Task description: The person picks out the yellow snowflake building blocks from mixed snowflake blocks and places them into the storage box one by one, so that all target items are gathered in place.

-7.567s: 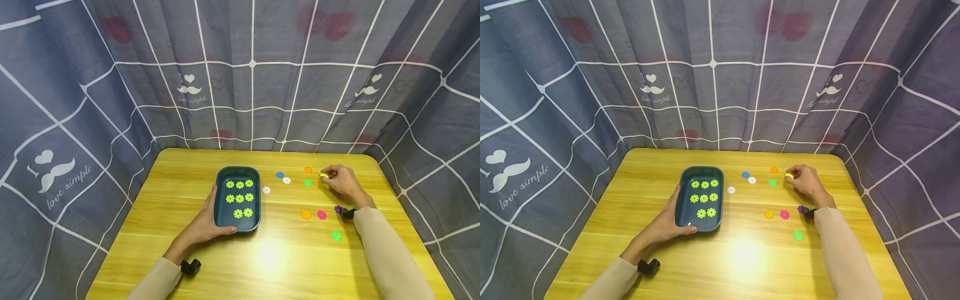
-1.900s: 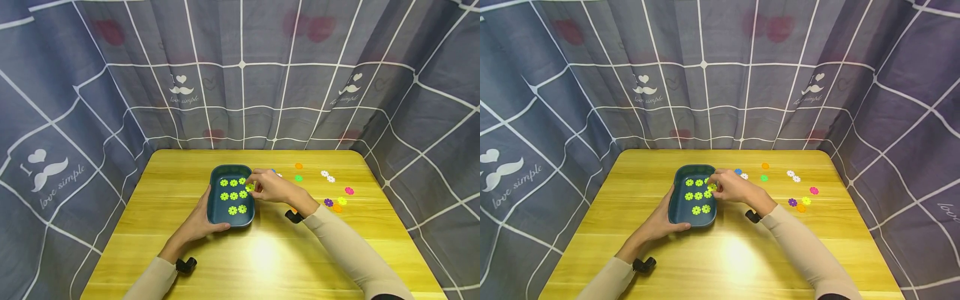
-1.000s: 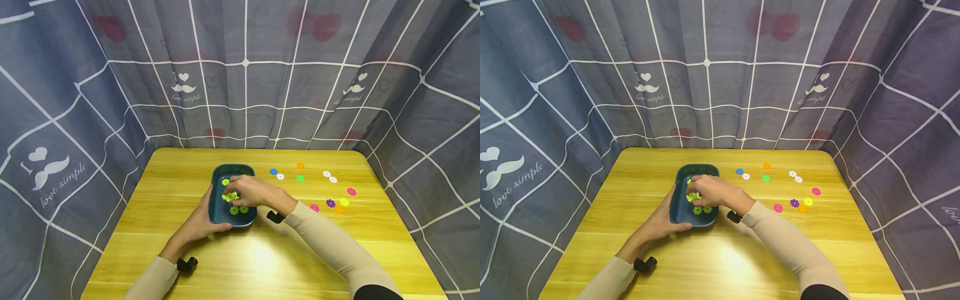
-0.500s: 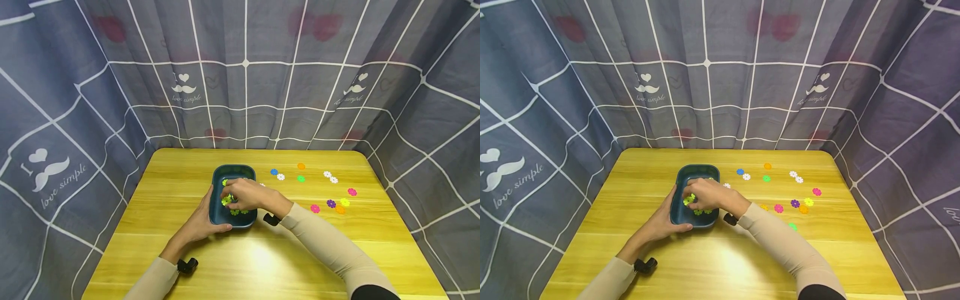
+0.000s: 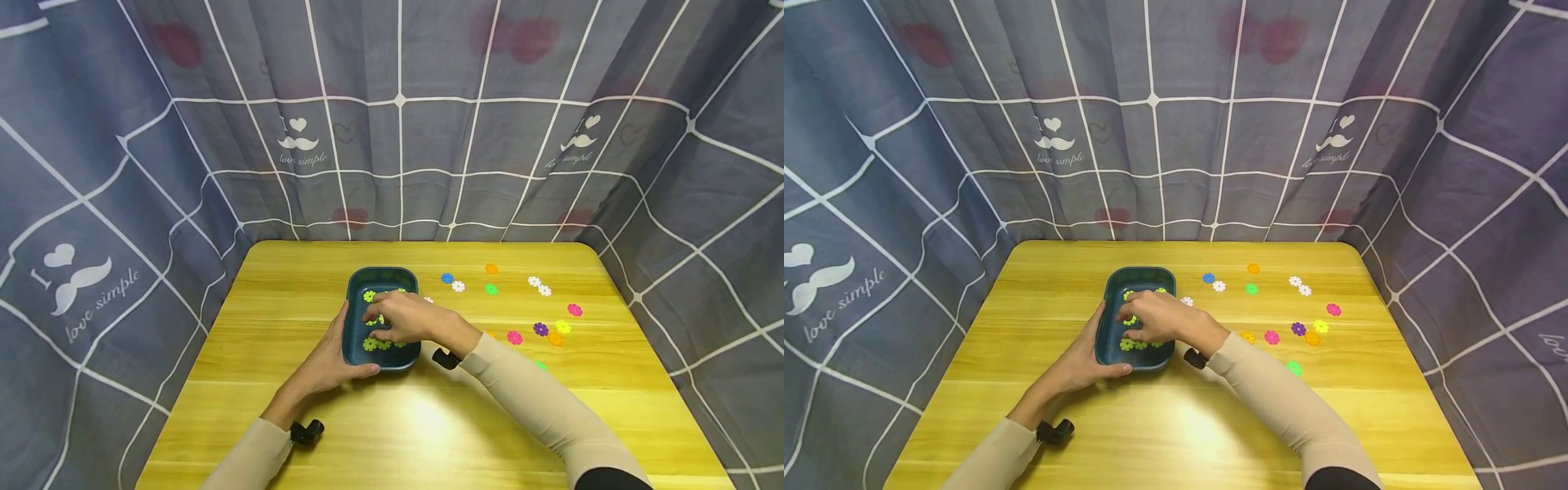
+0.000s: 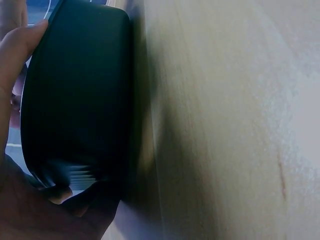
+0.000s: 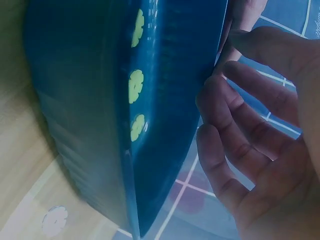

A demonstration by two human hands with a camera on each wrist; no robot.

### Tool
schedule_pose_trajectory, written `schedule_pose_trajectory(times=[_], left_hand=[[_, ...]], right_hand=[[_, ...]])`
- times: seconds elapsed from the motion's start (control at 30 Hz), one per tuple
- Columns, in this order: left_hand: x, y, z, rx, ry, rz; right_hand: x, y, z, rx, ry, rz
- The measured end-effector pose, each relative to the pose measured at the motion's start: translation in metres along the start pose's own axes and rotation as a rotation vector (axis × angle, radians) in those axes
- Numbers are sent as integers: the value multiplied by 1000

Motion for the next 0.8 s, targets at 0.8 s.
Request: schedule_pose_trajectory(times=[0.8], left_hand=[[2,2,3,-13,16,-16]], right_hand=[[-16,-43,-6,-116,44,44]])
Point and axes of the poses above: each hand's wrist, its own y-axis towards the middle knuckle, its own z-axis out of the palm, x = y × z, the point moved 3 cm from there along y, towards the middle knuckle, and after that the axes turned 15 degrees about y, right-handed, at the moved point
